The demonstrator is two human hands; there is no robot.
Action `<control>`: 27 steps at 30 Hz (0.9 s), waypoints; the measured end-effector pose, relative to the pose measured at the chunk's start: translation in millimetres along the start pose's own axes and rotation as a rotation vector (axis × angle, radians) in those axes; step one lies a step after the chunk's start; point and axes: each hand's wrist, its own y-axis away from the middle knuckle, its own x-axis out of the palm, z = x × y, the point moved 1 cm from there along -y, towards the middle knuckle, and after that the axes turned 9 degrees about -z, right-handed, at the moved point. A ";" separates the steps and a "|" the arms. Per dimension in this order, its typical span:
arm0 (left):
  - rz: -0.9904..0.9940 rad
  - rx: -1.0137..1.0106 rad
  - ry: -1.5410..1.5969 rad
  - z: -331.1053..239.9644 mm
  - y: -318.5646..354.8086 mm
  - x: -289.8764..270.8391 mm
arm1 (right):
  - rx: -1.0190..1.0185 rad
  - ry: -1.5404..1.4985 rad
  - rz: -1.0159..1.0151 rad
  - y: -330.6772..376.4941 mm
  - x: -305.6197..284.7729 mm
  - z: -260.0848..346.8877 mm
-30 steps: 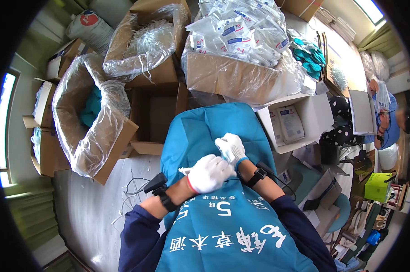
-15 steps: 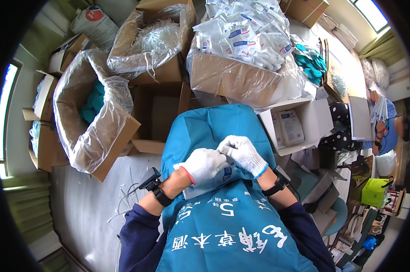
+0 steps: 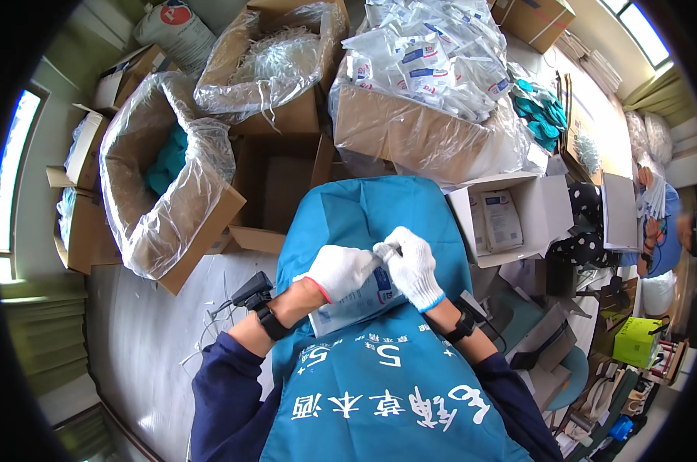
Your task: The person repeatedly picks up teal face masks from a cardboard box, places them into white plastic packaging, and ties the packaging shut with a white string. The person then places the packaged masks into a larger cardboard box. The process is repeated continuously throughout the video.
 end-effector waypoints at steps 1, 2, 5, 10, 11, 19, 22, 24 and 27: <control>-0.015 0.049 -0.026 -1.5 1.7 -0.1 | 0.046 0.001 0.041 -3.5 2.2 1.1; -0.017 0.111 -0.039 -2.7 2.9 0.2 | 0.188 -0.038 0.121 -6.6 5.5 -1.6; -0.024 0.379 -0.069 -20.4 10.8 -1.8 | 0.269 0.190 0.212 -8.0 27.0 -18.5; -0.336 0.592 -0.087 -54.8 16.4 -37.4 | 0.477 0.078 0.238 -4.5 47.8 -76.5; -0.396 0.560 -0.115 -54.9 14.6 -54.0 | 0.656 -0.064 0.220 -7.2 55.1 -87.7; -0.999 -0.152 0.210 -5.1 5.4 -63.8 | 0.511 -1.175 0.378 -2.9 43.8 -81.7; -1.135 -0.295 0.238 10.1 6.9 -47.5 | 0.631 -1.111 0.454 11.3 13.8 -30.7; -1.186 -0.311 0.337 2.6 -1.0 -43.7 | 0.445 -0.752 0.478 13.7 12.2 -5.4; -1.054 -0.303 0.658 -4.5 -0.9 -36.5 | 0.425 -0.562 0.365 11.3 8.6 9.1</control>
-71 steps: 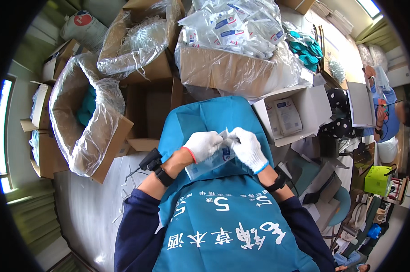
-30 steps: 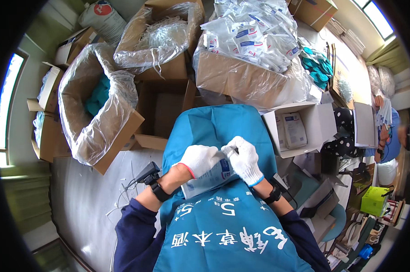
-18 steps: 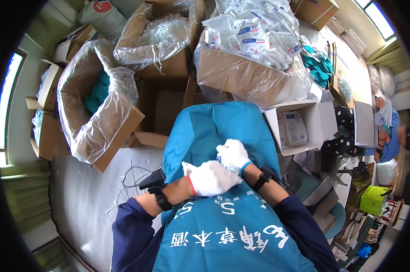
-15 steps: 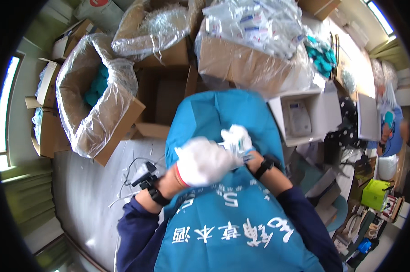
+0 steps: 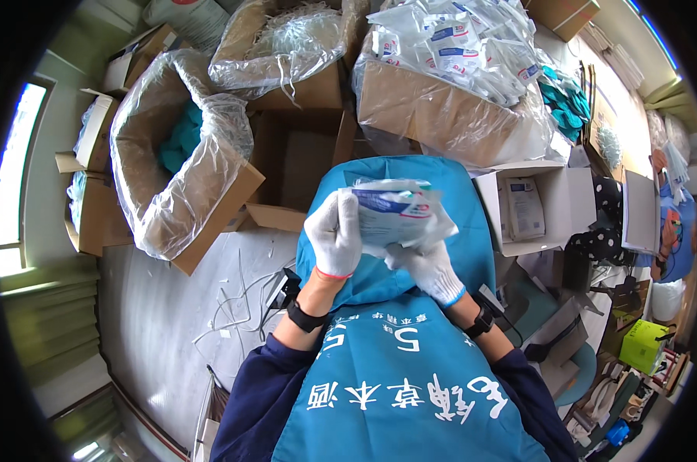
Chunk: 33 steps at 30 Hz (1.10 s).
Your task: The person repeatedly picks up teal face masks from a cardboard box, places them into white plastic packaging, and ties the packaging shut with a white string. The person then places the packaged masks into a larger cardboard box. The process is repeated continuously throughout the video.
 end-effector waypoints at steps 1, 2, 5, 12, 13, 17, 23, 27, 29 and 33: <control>0.068 -0.162 0.054 1.1 -4.1 -6.6 | 0.063 0.049 -0.109 -2.7 -0.7 2.6; 0.130 -0.323 0.105 0.0 -9.8 -16.5 | -0.106 0.112 -0.129 -5.1 -6.0 -1.0; 0.241 -0.162 0.001 -12.6 -46.2 -18.1 | -0.434 0.220 -0.176 -5.4 -27.9 -15.4; 0.850 0.138 -0.305 -38.6 -57.1 -0.9 | -0.570 0.839 -0.302 4.3 -43.8 -7.0; 0.874 0.180 -0.304 -37.9 -54.8 1.6 | -0.564 0.833 -0.304 6.0 -44.6 -6.1; 0.946 0.347 -0.300 -31.2 -45.3 5.5 | -0.505 0.824 -0.314 9.9 -48.9 -7.9; 0.960 0.331 -0.257 -34.5 -37.1 7.7 | -0.570 0.824 -0.310 8.9 -55.2 -14.1; 0.980 0.307 -0.266 -35.2 -39.8 5.2 | -0.658 0.764 -0.315 10.5 -49.6 -13.1; 1.068 0.193 -0.300 -36.1 -42.5 2.5 | -0.686 0.770 -0.294 11.0 -50.0 -14.4; 1.092 0.162 -0.371 -30.4 -35.1 -3.8 | -0.738 0.715 -0.295 15.2 -47.2 -10.1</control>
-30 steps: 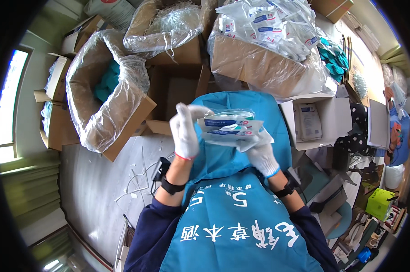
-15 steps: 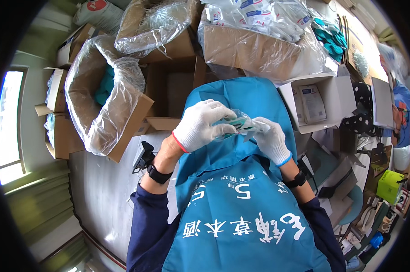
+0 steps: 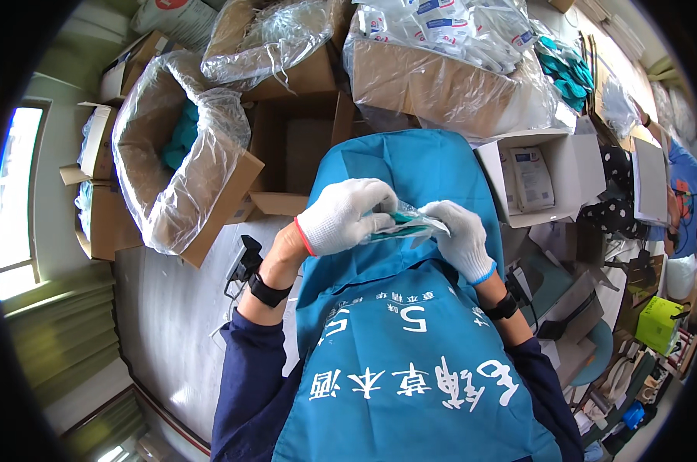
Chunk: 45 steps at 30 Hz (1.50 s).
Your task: The person repeatedly picks up teal face masks from a cardboard box, places them into white plastic packaging, and ties the packaging shut with a white string. The person then places the packaged masks into a larger cardboard box. The process is repeated continuously throughout the video.
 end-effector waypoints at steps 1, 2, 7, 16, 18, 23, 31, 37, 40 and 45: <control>-0.078 -0.030 0.043 1.0 3.5 -0.2 | 0.004 0.014 -0.009 0.1 -0.5 1.0; -0.151 -0.055 0.086 2.9 6.5 -0.9 | 0.011 0.031 -0.023 0.9 -1.2 1.3; -0.727 0.008 0.165 -4.3 23.2 -36.3 | 0.009 -0.025 -0.164 6.4 -6.3 -11.8; -0.874 -0.093 0.201 -2.9 51.8 -57.1 | -0.076 -0.024 -0.261 6.4 -3.5 -19.2; -0.664 -0.088 0.053 -9.1 42.4 -37.6 | -0.069 -0.053 -0.248 6.3 -1.9 -18.7; -0.378 0.030 0.059 4.0 29.1 -0.4 | -0.074 -0.047 -0.217 1.4 -1.5 -12.2; -0.265 0.093 -0.108 -0.5 18.6 16.4 | 0.041 0.006 -0.191 2.5 3.7 -4.5; -0.801 0.093 -0.011 5.6 21.4 -13.4 | 0.201 0.258 -0.072 5.8 3.5 -17.9; -1.027 -0.044 0.136 15.2 33.9 -30.4 | 0.501 0.364 0.000 8.2 3.8 -42.7; -1.159 -0.157 -0.027 36.8 57.5 -37.0 | 0.808 -0.452 -0.135 -41.1 -16.6 -41.4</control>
